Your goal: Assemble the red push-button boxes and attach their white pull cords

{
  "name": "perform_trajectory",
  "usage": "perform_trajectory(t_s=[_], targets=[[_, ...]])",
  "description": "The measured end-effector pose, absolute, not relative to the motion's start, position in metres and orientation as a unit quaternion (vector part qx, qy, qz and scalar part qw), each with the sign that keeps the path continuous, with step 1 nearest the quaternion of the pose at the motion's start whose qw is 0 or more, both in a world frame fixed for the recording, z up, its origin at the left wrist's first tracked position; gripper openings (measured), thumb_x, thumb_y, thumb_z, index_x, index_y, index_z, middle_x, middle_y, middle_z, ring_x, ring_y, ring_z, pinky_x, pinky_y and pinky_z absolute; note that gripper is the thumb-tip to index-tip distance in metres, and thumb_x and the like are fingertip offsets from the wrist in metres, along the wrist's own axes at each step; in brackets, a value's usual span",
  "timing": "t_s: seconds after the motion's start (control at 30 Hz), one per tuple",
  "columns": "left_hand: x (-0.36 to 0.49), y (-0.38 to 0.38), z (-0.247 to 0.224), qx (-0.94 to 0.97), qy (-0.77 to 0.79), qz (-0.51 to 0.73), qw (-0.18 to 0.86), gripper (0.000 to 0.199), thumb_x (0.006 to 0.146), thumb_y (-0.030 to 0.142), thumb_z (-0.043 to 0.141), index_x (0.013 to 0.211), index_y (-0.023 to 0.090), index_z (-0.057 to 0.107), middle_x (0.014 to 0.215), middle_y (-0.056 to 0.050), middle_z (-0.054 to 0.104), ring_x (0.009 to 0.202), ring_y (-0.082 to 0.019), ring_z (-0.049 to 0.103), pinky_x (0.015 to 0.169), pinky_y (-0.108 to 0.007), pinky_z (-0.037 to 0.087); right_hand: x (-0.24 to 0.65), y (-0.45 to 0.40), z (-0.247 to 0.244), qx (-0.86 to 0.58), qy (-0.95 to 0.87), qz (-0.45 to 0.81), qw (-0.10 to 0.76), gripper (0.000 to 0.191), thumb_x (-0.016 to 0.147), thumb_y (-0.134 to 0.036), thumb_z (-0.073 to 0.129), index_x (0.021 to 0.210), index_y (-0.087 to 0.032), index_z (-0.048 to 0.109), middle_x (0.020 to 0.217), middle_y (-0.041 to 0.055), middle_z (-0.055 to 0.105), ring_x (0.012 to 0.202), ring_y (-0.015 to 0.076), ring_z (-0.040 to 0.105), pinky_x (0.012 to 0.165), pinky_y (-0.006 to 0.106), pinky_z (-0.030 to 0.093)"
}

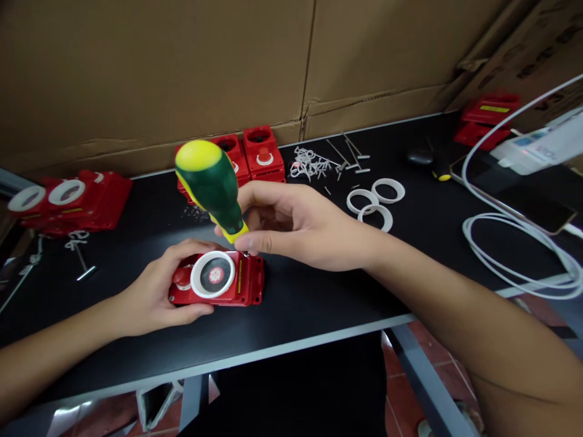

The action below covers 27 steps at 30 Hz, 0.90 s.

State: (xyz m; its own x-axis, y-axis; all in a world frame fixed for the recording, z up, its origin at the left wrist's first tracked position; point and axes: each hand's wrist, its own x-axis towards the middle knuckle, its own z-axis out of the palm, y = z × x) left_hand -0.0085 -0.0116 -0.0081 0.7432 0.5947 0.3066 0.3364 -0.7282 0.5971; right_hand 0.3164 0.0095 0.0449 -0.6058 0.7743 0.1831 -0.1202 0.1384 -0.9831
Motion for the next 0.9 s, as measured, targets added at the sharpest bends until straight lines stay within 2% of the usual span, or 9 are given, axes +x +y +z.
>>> perform_trajectory(t_s=[0.07, 0.13, 0.27, 0.43, 0.57, 0.67, 0.8, 0.9], targets=[[-0.008, -0.012, -0.007, 0.895, 0.26, 0.246, 0.264, 0.069, 0.109, 0.06, 0.084, 0.16, 0.027, 0.051, 0.145, -0.013, 0.075, 0.125, -0.029, 0.08, 0.109, -0.041, 0.065, 0.315, 0.009, 0.045, -0.263, -0.66, 0.6, 0.368, 0.027, 0.092, -0.031, 0.1, 0.104, -0.022, 0.078, 0.102, 0.0003, 0.082, 0.088, 0.0158, 0.074, 0.082, 0.03, 0.065], [-0.008, -0.012, -0.006, 0.893, 0.26, 0.246, 0.272, 0.068, 0.109, 0.058, 0.084, 0.159, 0.027, 0.051, 0.147, -0.013, 0.075, 0.128, -0.029, 0.079, 0.11, -0.041, 0.065, 0.315, 0.009, 0.045, -0.285, -0.669, 0.581, 0.366, 0.031, 0.088, -0.033, 0.104, 0.098, -0.022, 0.077, 0.097, -0.0009, 0.077, 0.084, 0.0152, 0.07, 0.075, 0.028, 0.061], [-0.007, -0.012, -0.005, 0.895, 0.25, 0.243, 0.278, 0.067, 0.108, 0.057, 0.087, 0.158, 0.027, 0.053, 0.145, -0.014, 0.076, 0.127, -0.031, 0.079, 0.11, -0.044, 0.066, 0.316, 0.009, 0.047, -0.283, -0.71, 0.535, 0.36, 0.032, 0.084, -0.032, 0.107, 0.104, -0.023, 0.083, 0.102, -0.0011, 0.075, 0.083, 0.0142, 0.066, 0.069, 0.027, 0.057], [-0.006, -0.011, -0.005, 0.898, 0.248, 0.239, 0.274, 0.068, 0.107, 0.057, 0.086, 0.158, 0.027, 0.052, 0.146, -0.016, 0.076, 0.129, -0.033, 0.079, 0.109, -0.047, 0.068, 0.32, 0.01, 0.05, -0.26, -0.728, 0.529, 0.35, 0.026, 0.088, -0.035, 0.105, 0.099, -0.023, 0.084, 0.102, -0.0004, 0.076, 0.081, 0.0149, 0.069, 0.073, 0.029, 0.061], [-0.006, -0.011, -0.005, 0.899, 0.252, 0.234, 0.271, 0.069, 0.109, 0.061, 0.084, 0.16, 0.028, 0.051, 0.144, -0.015, 0.076, 0.125, -0.033, 0.08, 0.108, -0.047, 0.068, 0.325, 0.008, 0.054, -0.255, -0.7, 0.582, 0.325, 0.025, 0.098, -0.031, 0.097, 0.119, -0.023, 0.085, 0.109, 0.0026, 0.086, 0.086, 0.0167, 0.08, 0.087, 0.032, 0.069], [-0.007, -0.011, -0.004, 0.899, 0.256, 0.23, 0.269, 0.069, 0.109, 0.063, 0.083, 0.159, 0.028, 0.051, 0.14, -0.014, 0.077, 0.12, -0.031, 0.08, 0.108, -0.047, 0.068, 0.327, 0.007, 0.055, -0.223, -0.681, 0.618, 0.324, 0.024, 0.104, -0.027, 0.09, 0.127, -0.022, 0.085, 0.116, 0.0048, 0.09, 0.084, 0.0147, 0.082, 0.088, 0.031, 0.07], [-0.008, -0.011, -0.005, 0.902, 0.251, 0.233, 0.264, 0.07, 0.109, 0.064, 0.082, 0.159, 0.027, 0.051, 0.141, -0.015, 0.076, 0.122, -0.031, 0.08, 0.108, -0.047, 0.068, 0.325, 0.006, 0.054, -0.235, -0.679, 0.604, 0.344, 0.023, 0.099, -0.027, 0.096, 0.119, -0.021, 0.086, 0.111, 0.0043, 0.09, 0.088, 0.0167, 0.083, 0.086, 0.031, 0.071], [-0.008, -0.011, -0.006, 0.901, 0.248, 0.239, 0.263, 0.069, 0.11, 0.064, 0.081, 0.159, 0.026, 0.051, 0.145, -0.016, 0.075, 0.128, -0.032, 0.079, 0.109, -0.046, 0.067, 0.322, 0.004, 0.052, -0.272, -0.678, 0.579, 0.361, 0.031, 0.09, -0.032, 0.104, 0.112, -0.022, 0.084, 0.107, 0.0023, 0.088, 0.089, 0.0188, 0.082, 0.086, 0.033, 0.071]])
